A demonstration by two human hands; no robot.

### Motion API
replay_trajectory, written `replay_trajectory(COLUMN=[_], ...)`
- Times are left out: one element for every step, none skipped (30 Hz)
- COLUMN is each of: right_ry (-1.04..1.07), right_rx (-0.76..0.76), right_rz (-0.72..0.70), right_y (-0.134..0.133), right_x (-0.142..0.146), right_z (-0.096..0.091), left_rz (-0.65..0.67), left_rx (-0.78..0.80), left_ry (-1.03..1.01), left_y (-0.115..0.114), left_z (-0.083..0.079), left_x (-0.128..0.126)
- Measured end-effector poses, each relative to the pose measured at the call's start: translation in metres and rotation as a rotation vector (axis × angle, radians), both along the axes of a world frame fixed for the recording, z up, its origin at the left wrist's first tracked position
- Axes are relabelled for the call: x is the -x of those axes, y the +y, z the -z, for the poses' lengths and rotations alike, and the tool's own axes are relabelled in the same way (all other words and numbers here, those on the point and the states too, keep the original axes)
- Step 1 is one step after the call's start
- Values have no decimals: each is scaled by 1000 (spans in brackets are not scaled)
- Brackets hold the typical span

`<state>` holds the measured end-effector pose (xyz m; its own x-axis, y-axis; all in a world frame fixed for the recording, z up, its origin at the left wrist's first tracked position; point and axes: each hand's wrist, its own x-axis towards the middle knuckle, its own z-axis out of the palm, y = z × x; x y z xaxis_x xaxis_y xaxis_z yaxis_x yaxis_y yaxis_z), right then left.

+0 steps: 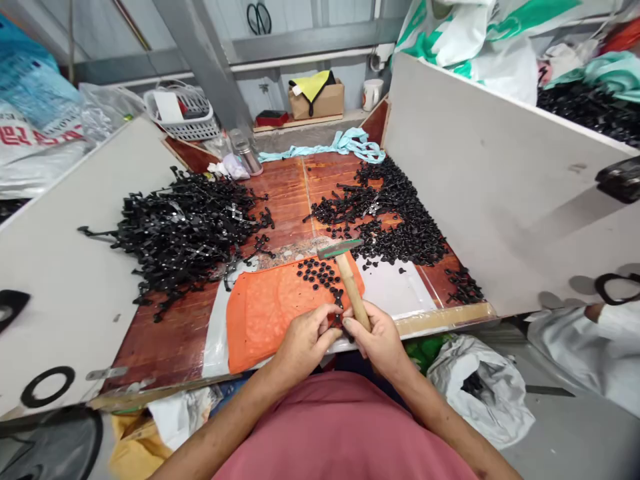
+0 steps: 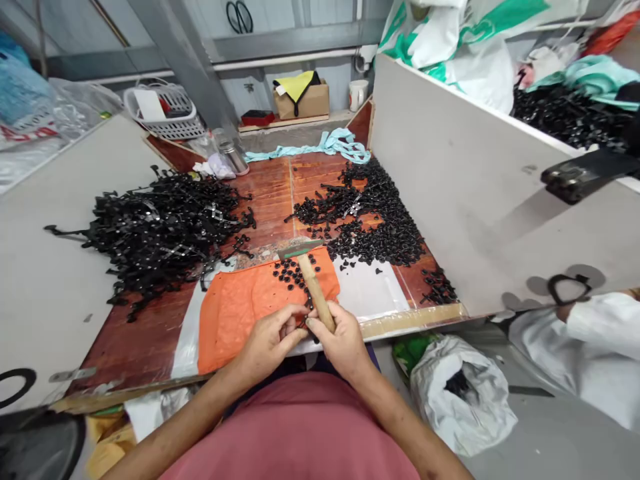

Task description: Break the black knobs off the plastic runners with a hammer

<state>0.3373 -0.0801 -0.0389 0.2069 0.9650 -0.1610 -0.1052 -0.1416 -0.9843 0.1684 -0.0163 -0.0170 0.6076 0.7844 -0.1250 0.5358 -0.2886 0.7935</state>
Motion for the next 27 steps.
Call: replay_trajectory(right_ry=[-65,-135,-194,-228,-233,-209,-162,-99,-28,46,112,162,188,187,163,125,80,33,-16,-66,-115,-162,-201,-228,-244,-255,-267], right_rx=[-41,-77,-96,-93,-71,-38,-1,33,55,69,77,85,94,102,110,114,110,99,82,61,39,17,-2,-16,-28,-36,-45], right_rz=[36,68,88,89,71,41,7,-25,-54,-82,-101,-112,-111,-100,-81,-62,-50,-52,-60,-72,-82,-92,-102,-116,-135,-156,-175], right_y=[-1,-1,-2,-4,-6,-9,-12,-16,-19,-22,-25,-27,-27,-28,-27,-27,-25,-24,-22,-21,-19,-17,-16,-14,-12,-11,-10], right_x=[0,0,-1,-2,-3,-3,-3,-1,1,3,5,7,9,10,11,11,10,9,8,7,7,8,10,12,16,19,23], right_z=[1,3,4,7,9,11,12,13,12,10,8,5,2,-1,-3,-4,-4,-4,-3,-3,-3,-3,-4,-5,-7,-8,-10], left_rz=[-19,-39,-61,-83,-107,-131,-152,-166,-176,-181,-185,-191,-197,-202,-201,-196,-186,-177,-169,-164,-163,-169,-179,-192,-208,-237,-273], left_rx=[-10,-12,-3,19,46,73,92,104,107,107,105,104,103,101,102,108,122,151,197,255,321,389,456,513,554,575,574], left_ry=[-8,-21,-41,-65,-93,-125,-157,-186,-213,-233,-249,-259,-263,-262,-254,-247,-247,-259,-289,-332,-379,-421,-451,-468,-476,-483,-491], left_y=[0,-1,-2,-3,-5,-7,-9,-11,-13,-15,-17,-18,-19,-19,-19,-18,-16,-14,-12,-9,-7,-4,-2,-1,0,0,-1], left_z=[1,2,4,4,5,6,6,6,7,7,7,7,8,8,8,7,7,5,3,1,-1,-4,-6,-7,-7,-5,-3], left_x=[2,3,5,6,7,8,8,8,9,9,9,9,9,9,10,11,12,14,15,16,17,17,17,15,13,11,9])
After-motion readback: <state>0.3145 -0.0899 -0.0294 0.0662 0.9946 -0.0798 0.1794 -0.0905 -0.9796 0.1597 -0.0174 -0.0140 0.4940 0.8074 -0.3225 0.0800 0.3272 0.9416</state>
